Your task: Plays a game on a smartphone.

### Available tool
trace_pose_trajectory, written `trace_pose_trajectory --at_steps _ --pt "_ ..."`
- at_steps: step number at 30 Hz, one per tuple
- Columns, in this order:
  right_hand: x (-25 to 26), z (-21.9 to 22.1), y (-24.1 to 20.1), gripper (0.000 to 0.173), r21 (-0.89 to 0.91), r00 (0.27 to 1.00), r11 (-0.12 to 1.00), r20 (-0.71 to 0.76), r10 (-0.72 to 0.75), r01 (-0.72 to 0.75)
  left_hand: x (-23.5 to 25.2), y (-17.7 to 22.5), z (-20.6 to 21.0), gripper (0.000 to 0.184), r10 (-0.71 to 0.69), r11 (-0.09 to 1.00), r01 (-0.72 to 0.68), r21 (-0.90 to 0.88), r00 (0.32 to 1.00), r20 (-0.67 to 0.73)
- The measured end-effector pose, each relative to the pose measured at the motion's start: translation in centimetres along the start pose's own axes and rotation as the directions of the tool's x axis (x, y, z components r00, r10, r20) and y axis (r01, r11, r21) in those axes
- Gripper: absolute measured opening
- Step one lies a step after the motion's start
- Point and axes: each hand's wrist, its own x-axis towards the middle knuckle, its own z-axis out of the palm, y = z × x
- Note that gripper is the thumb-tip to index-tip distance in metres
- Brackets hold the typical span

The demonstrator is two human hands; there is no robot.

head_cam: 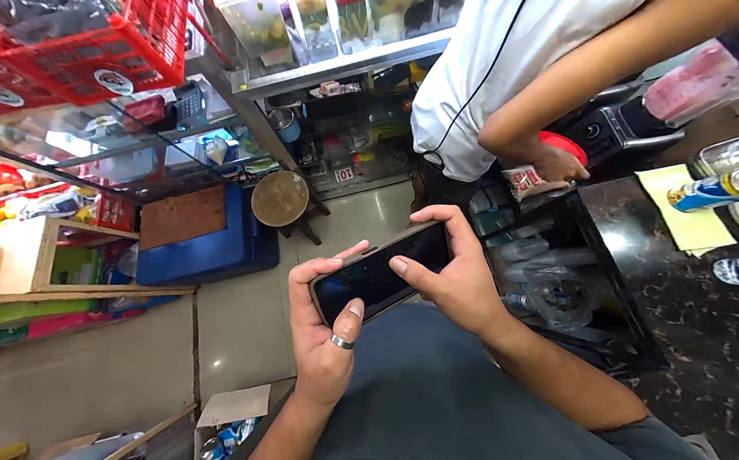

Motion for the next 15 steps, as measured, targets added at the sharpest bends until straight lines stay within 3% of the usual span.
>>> trace_pose_trajectory --at_steps 6,15 --pt "-0.21 -0.68 -0.22 0.058 0.073 0.993 0.997 0.121 0.002 -0.011 0.16 0.11 -0.37 0.041 -0.049 0.995 0.046 -0.085 0.998 -0.039" --pt "-0.32 -0.78 -0.05 0.068 0.048 0.985 0.999 0.170 -0.023 0.015 0.10 0.16 -0.52 0.043 -0.082 0.988 0.072 -0.136 0.994 -0.073"
